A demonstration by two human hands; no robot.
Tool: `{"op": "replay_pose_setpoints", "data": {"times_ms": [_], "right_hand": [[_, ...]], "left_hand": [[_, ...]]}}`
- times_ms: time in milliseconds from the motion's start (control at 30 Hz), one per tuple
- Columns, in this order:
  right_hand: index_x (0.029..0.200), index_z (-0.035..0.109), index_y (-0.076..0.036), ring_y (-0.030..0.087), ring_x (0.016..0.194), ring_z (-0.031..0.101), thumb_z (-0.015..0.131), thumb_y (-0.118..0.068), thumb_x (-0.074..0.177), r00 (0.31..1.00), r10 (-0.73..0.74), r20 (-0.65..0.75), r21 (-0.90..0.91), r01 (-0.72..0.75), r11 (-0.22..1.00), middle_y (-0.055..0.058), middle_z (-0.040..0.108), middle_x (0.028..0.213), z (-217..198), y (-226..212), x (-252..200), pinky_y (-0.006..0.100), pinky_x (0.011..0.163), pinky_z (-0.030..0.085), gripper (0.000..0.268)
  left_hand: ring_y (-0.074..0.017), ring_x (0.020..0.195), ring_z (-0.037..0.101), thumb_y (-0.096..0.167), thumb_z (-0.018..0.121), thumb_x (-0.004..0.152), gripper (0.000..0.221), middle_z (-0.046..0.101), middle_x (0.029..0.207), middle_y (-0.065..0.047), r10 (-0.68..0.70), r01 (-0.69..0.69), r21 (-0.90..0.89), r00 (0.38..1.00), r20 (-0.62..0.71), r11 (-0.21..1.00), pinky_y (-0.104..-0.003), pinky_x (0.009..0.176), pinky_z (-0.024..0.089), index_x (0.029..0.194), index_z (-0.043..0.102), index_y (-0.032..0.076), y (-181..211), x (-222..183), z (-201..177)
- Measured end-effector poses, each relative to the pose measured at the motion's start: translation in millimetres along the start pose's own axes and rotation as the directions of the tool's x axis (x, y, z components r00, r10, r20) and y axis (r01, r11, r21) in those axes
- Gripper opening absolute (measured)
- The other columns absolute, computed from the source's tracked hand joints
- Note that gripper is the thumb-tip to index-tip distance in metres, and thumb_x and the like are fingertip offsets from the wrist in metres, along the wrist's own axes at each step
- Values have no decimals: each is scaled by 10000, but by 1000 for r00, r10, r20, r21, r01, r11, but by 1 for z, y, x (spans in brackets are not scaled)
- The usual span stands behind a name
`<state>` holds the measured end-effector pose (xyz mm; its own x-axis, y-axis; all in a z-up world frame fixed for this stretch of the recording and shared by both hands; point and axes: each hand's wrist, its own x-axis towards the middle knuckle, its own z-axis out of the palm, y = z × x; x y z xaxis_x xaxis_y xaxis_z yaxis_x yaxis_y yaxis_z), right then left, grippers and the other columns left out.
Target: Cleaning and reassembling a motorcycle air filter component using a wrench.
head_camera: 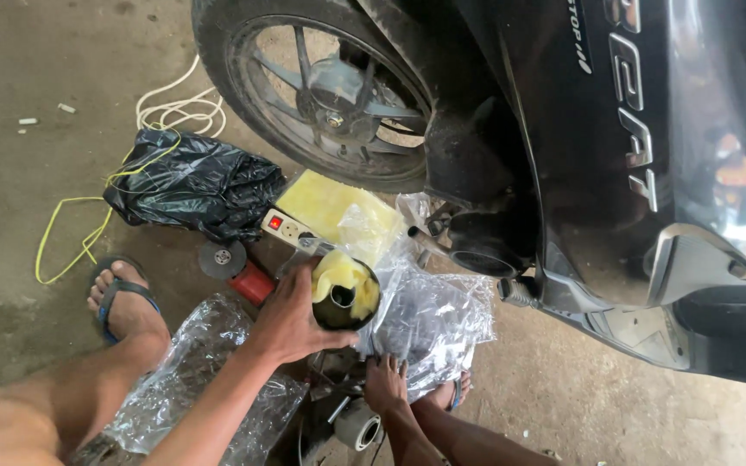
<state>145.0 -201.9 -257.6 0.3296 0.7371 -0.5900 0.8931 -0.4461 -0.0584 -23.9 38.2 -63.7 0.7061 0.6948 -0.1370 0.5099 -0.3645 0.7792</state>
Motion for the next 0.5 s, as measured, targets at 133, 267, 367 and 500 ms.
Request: {"op": "replay_pose_setpoints", "data": {"times_ms": [133,267,367,500], "right_hand": [[1158,658,-55,524,1218,484,639,-264,895,997,15,-76,224,3,975,268,415,1452,-30,6,-16,613,992,458,336],[915,715,-28,262,628,604,635,-279,896,952,250,-176,770,-25,638,137,686,805,-61,22,-16,389,570,491,263],[1021,717,-65,135,497,508,624,-354,993,920,389,53,917,-200,346,70,709,776,-109,26,-32,298,426,386,305],[1193,683,-44,182,667,622,585,-147,1019,921,389,-25,957,-91,277,100,683,807,-165,28,-74,325,618,509,224]], "left_hand": [[-381,1087,646,846,895,408,1364,600,1208,-222,65,-64,13,989,-132,998,-567,962,562,1329,401,-30,10,1,8],[-321,997,667,630,1026,405,1223,639,1135,-157,-15,12,-19,987,-158,1000,-529,951,582,1289,467,-4,18,-2,0],[-324,1073,631,622,1015,409,1324,607,1225,-164,24,-25,-4,985,-170,1000,-532,1013,542,1421,392,37,16,-8,-8],[-384,1096,656,675,1017,412,1313,620,1240,-224,-2,11,70,992,-129,997,-545,1042,541,1346,449,-53,5,-14,-8]]}}
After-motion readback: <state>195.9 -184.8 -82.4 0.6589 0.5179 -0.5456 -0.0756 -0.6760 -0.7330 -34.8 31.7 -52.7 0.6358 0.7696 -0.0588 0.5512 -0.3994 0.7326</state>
